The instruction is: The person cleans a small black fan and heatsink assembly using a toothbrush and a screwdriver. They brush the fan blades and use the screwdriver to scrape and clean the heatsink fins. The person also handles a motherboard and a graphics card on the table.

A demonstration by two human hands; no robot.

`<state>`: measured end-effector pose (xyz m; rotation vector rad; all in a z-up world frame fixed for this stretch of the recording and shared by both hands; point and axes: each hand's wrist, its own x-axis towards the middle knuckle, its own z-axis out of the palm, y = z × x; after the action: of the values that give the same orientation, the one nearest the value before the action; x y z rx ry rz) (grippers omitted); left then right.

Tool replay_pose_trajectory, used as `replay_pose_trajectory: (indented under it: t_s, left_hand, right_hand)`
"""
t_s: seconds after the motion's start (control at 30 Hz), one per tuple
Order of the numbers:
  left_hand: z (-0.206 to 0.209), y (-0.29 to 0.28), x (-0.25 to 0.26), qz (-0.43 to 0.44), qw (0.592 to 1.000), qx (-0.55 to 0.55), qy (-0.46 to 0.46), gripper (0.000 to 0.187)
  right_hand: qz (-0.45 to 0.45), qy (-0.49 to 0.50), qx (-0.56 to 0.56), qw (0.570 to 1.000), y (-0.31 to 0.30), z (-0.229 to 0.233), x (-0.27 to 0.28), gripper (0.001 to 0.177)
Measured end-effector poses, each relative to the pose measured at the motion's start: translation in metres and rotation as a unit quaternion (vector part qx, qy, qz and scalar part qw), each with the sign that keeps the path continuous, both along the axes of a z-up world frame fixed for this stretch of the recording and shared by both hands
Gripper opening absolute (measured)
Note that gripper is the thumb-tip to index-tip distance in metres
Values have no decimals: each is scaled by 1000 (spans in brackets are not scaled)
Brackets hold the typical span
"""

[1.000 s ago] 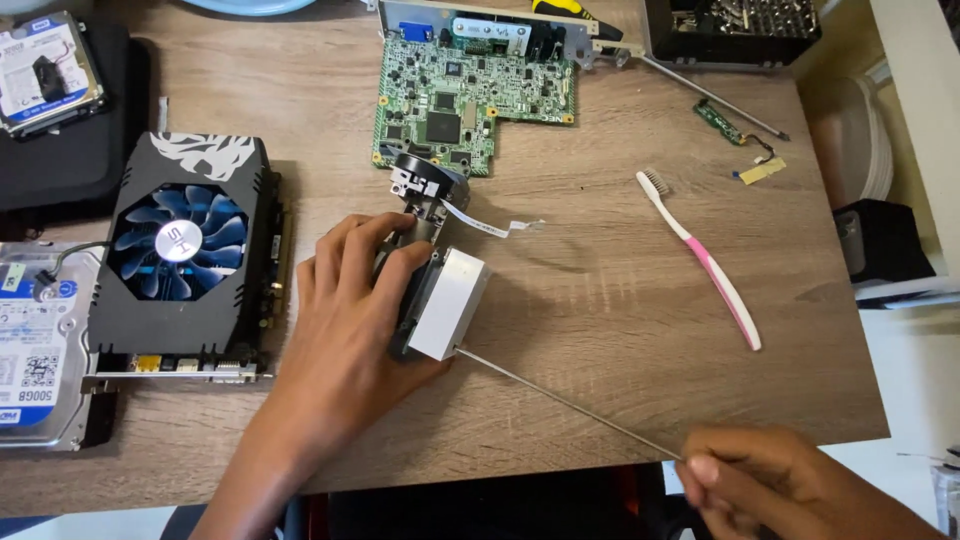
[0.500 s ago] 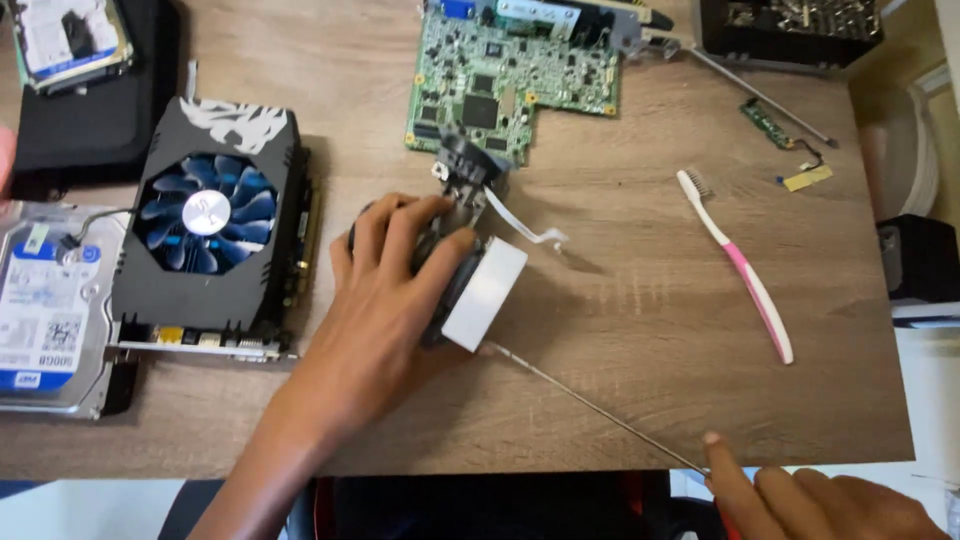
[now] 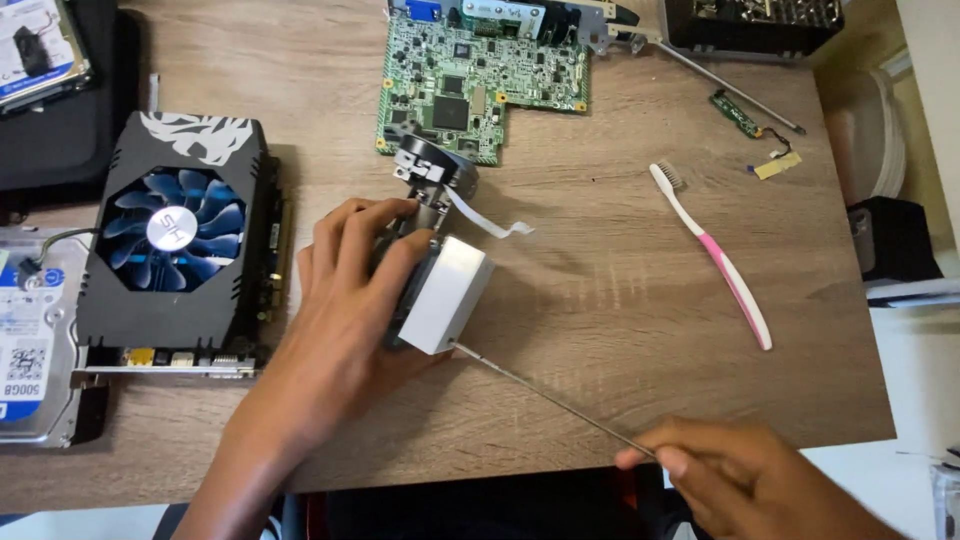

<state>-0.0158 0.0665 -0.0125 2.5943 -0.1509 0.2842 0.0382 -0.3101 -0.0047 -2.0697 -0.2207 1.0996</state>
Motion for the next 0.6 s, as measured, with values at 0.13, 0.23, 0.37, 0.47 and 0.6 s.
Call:
replay_pose_trajectory:
  t_s: [0.13,0.23,0.37,0.47,0.6]
  left_hand:
    - [4,3,-1,-14,1000,-26,6,89]
    - [2,2,1,-7,1000,-21,7,97]
    - [2,1,-1,-6,1000,-19,4,99]
    - [0,0,0,3,1000,-15,9,93]
    - [3,-3,2,8,1000,-18,3,98]
  right_hand:
    - [283,-153,-235,917,-47,-42,-16,62]
    - [341,-678,-216,614,9,4,-46,49]
    - [360,-730,-183,551,4,1,-39,39]
    - [345,-632,-76,689,-3,6,-25,45]
    - [-137,70,-112,982,-4,30,-15,40]
